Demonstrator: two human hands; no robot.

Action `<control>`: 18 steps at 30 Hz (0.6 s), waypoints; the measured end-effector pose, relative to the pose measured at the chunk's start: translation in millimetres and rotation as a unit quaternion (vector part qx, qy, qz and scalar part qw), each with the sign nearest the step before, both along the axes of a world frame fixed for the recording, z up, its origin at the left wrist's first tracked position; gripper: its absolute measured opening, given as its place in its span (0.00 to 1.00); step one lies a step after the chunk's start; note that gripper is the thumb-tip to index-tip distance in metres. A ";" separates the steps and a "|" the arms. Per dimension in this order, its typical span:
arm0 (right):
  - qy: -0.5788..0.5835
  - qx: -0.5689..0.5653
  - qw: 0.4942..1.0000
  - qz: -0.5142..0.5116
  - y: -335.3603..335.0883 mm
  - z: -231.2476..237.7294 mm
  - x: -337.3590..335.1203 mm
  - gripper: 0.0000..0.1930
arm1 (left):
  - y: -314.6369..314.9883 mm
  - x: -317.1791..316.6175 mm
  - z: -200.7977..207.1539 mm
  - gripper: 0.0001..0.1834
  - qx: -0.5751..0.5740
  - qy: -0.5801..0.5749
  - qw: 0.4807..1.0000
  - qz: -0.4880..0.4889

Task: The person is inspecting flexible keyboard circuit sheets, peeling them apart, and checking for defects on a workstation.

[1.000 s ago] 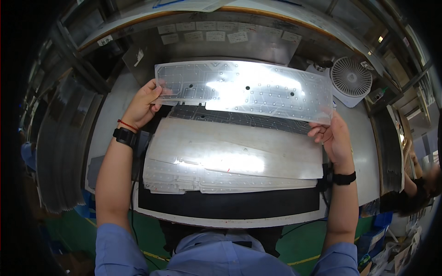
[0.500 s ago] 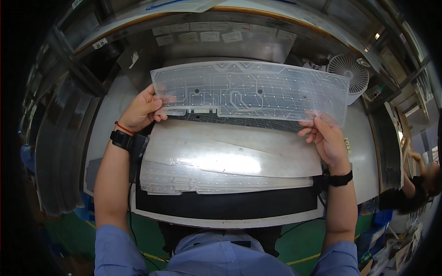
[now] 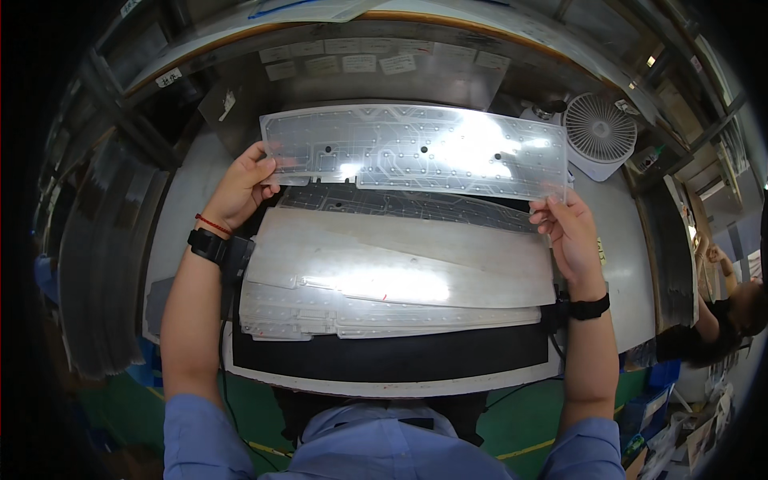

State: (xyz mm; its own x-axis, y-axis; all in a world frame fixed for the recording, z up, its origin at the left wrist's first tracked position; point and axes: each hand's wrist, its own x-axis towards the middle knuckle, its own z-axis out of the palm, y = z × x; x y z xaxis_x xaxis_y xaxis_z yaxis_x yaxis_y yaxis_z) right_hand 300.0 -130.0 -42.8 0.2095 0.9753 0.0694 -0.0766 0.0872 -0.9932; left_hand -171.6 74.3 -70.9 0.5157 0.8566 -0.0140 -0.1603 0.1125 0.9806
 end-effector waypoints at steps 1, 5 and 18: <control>-0.014 -0.001 1.000 -0.013 0.5 0.0 1.2 0.15 | 1.5 -0.4 -1.3 0.16 -0.003 0.000 1.000 0.007; -0.045 -0.007 0.998 -0.046 0.8 1.8 2.1 0.15 | 4.2 -1.8 -1.9 0.17 -0.021 -0.014 0.999 0.044; -0.289 -0.079 0.954 -0.021 -1.0 -2.6 5.5 0.09 | 4.0 -4.9 -1.9 0.28 -0.036 -0.040 0.994 0.094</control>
State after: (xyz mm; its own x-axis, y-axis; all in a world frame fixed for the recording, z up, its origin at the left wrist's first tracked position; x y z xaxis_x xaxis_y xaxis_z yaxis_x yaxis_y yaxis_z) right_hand 305.5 -130.9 -45.4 0.2210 0.9746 0.0373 0.4874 -0.0772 -0.8698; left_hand -176.5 78.3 -72.8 0.3490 0.9361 -0.0443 -0.2631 0.1432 0.9541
